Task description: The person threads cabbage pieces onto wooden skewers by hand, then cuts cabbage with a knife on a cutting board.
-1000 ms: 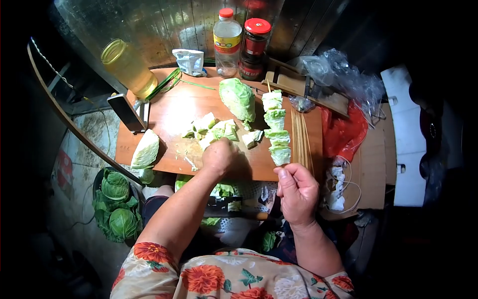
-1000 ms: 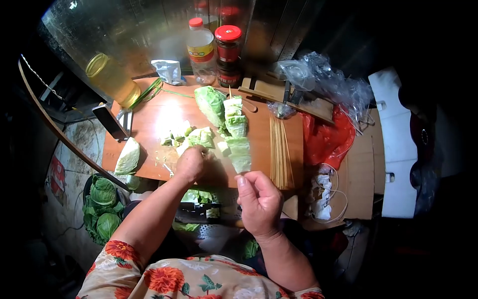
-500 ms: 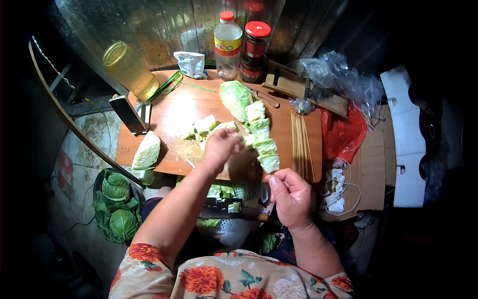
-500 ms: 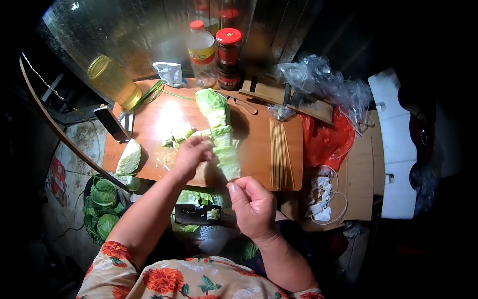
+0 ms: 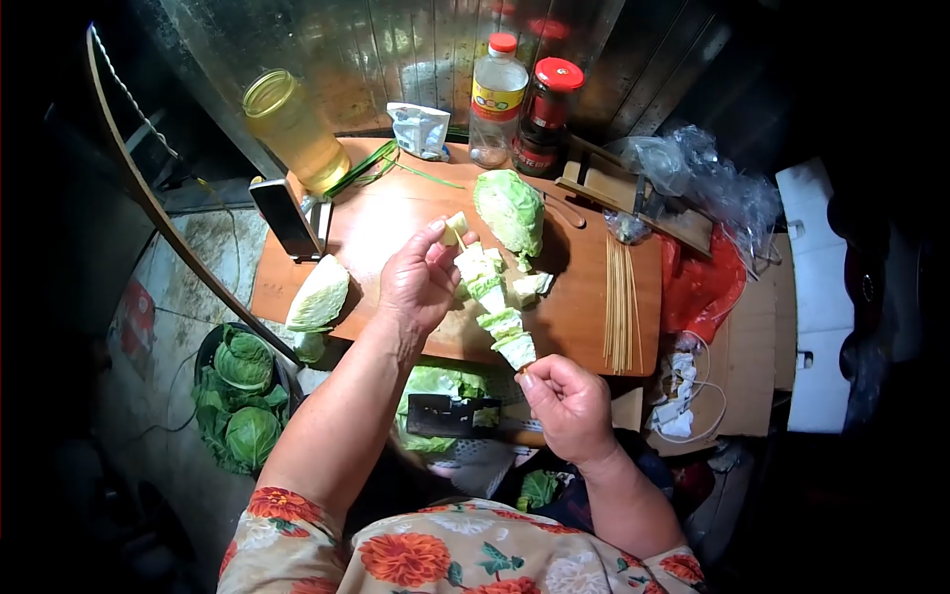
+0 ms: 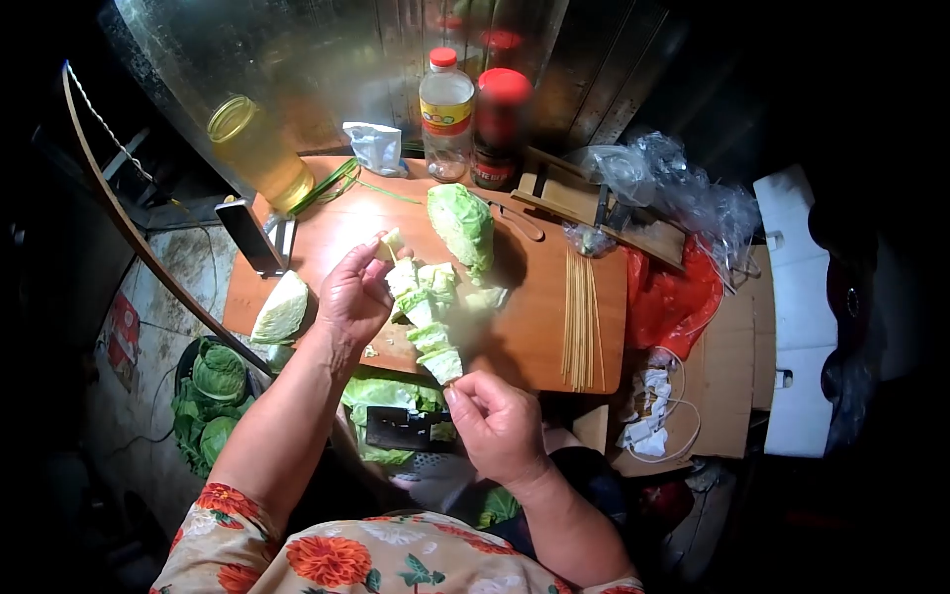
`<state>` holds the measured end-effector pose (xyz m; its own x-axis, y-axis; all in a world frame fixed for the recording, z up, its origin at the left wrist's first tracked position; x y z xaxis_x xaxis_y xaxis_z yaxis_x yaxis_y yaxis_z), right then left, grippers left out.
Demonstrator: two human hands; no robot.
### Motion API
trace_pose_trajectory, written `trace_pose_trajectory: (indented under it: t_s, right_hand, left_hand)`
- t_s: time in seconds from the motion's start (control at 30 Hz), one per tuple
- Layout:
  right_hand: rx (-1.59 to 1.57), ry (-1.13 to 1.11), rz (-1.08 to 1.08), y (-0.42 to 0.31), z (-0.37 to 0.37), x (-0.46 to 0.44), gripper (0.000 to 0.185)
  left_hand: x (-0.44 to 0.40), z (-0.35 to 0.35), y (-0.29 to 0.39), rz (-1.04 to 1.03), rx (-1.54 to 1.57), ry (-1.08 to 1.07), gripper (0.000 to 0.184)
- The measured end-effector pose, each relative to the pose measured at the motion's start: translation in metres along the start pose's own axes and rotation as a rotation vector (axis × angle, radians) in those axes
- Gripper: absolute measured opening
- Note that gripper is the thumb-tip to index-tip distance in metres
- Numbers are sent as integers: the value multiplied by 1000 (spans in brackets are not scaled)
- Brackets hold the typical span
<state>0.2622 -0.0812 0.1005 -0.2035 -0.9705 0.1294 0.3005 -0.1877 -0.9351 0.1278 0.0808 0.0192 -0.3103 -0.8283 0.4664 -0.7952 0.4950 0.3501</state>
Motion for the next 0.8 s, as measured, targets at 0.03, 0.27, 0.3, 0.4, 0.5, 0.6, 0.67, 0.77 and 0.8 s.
trace_pose_trajectory:
  t_s: [0.03,0.27,0.3,0.4,0.5,0.6,0.67,0.77,0.8]
  right_hand:
    - [22,-31,9,0,-3,0,10]
    - [10,-66,14,0,-8,0,12]
    - [10,-67,13,0,-8,1,12]
    - [23,-74,11,0,-8,1,12]
    - [35,-76,10,1,-8,1,12]
    - [21,-33,-11,3,-4,1,10]
    - [10,-29,-13,5,-3,2,9]
    - [38,-32,-3,3,-3,2,9]
    - [37,-32,-5,3,-3,2,9]
  left_hand:
    - [0,0,2,-11,-5,-17,29]
    - [1,-1,15,-57,-98,-13,33]
    - [2,-2,15,-57,-98,-12,33]
    - [4,-5,19,-104,-130,-12,37]
    - [6,-9,20,-118,-152,-30,40]
    - [7,-11,21,-127,-177,-43,40]
    - [7,-13,21,-119,-240,-52,41]
    - [9,-12,19,-106,-316,-24,39]
    - [10,-13,18,-105,-317,-23,39]
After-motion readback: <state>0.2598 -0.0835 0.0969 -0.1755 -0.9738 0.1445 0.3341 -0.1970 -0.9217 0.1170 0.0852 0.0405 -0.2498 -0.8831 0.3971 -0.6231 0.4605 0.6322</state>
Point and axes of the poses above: each hand's wrist, its own x-axis away from the middle knuckle, its own z-axis out of the back of the hand, y = z × x, the point moved 10 cm from there along -x, towards the middle knuckle, and after that the axes turned 6 degrees about x, right-handed, at the moved point
